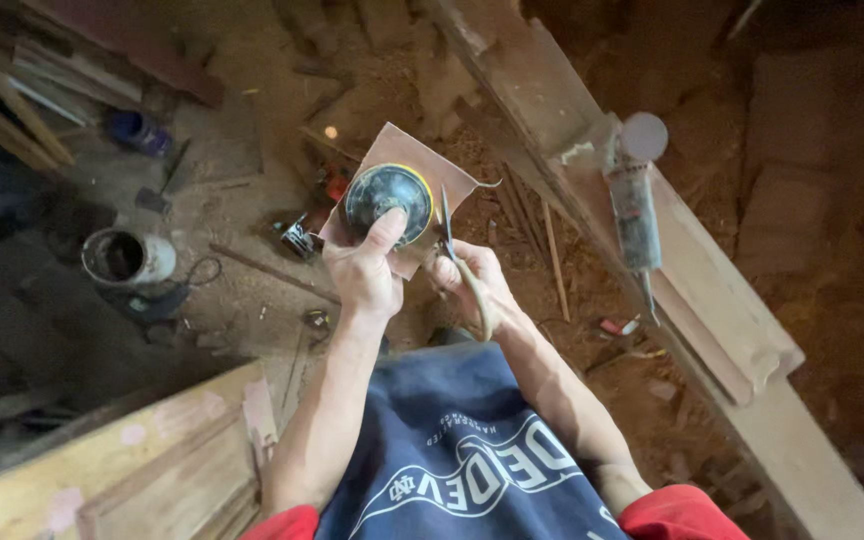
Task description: The person prepares a sanding disc by cutting it with scissors, attaches it to an orbital sander, and sands a wooden plank. The person then uses an electric planer to further smooth the plank's surface.
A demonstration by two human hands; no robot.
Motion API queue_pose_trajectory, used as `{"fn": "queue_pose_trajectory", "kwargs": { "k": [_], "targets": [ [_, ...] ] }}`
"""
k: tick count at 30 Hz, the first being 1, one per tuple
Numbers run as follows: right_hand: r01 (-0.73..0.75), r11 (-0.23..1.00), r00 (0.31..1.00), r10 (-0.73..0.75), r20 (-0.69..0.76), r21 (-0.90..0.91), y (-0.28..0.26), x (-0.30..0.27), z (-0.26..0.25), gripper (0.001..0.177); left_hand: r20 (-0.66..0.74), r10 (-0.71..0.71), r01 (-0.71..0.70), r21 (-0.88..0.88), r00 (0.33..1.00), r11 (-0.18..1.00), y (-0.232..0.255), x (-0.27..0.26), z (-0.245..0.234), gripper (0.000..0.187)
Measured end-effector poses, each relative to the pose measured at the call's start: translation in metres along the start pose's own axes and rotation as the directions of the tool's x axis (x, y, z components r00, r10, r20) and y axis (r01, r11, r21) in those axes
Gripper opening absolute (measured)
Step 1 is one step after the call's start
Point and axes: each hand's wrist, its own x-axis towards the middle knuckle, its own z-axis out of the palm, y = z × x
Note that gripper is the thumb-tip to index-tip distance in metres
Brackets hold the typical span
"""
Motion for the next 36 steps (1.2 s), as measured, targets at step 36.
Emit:
{"fn": "queue_pose_trajectory", "kwargs": {
  "k": [36],
  "targets": [
    [0.119,0.98,0.992,-0.124,0.021,0.162,-0.004,-0.031,0.03,0.068,0.333,-0.461,0.506,-0.061,0.823,0.86,0.05,0.029,0.015,0.04]
  ]
}}
